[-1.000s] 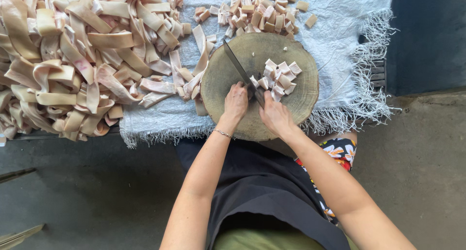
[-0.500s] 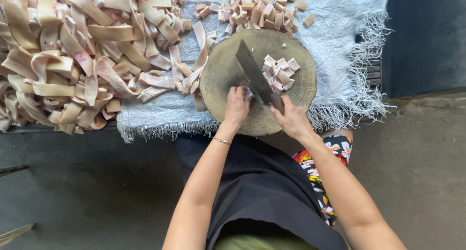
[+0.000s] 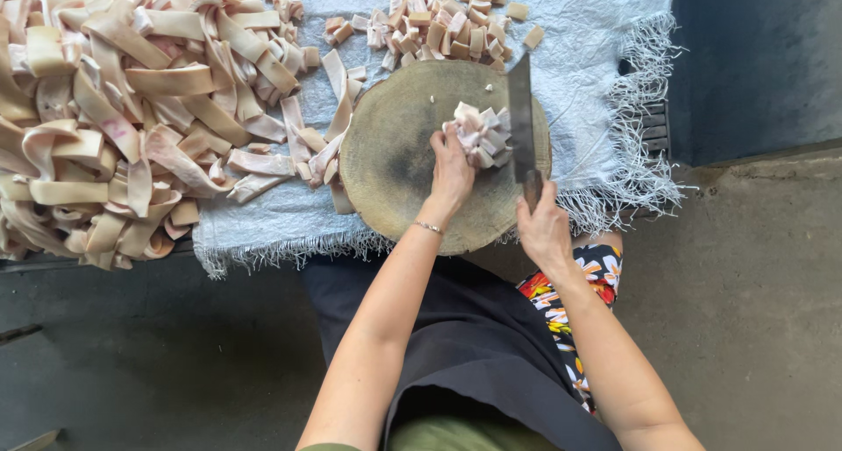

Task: The person uses a cleaver to cut strips of pale meat into small cubes on a round wooden cutting board. The cut pieces are gathered into a pile on the board while uncut strips remain on a white sack to the left.

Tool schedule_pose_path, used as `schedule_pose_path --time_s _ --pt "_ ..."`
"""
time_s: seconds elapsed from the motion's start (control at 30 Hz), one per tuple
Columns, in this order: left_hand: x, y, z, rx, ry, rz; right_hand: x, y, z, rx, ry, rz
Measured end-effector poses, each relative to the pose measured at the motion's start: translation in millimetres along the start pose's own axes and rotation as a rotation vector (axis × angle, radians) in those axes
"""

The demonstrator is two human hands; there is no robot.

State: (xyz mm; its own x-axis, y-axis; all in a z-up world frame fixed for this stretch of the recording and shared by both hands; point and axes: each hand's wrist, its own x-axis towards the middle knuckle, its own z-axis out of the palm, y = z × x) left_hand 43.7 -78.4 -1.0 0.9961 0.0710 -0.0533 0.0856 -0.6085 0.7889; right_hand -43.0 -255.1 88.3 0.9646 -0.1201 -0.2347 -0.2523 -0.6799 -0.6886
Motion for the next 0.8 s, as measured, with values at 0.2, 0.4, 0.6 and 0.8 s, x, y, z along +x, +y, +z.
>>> schedule_pose_path --time_s 0.2,0.4,0.6,0.8 --pt "51 -5 -12 -0.056 0.012 0.17 18 -28 -11 0.0 -0.025 -0.01" --pt "40 -41 -108 0.015 0.091 0.15 -3 -59 -20 0.114 0.006 -0.169" --pt "-1 -162 -196 -0.007 0.429 -0.222 -20 -73 6 0.024 -0.252 -0.082" --pt "-12 -222 -177 0.195 0.329 0.03 -16 -65 24 -0.121 -0.293 -0.076"
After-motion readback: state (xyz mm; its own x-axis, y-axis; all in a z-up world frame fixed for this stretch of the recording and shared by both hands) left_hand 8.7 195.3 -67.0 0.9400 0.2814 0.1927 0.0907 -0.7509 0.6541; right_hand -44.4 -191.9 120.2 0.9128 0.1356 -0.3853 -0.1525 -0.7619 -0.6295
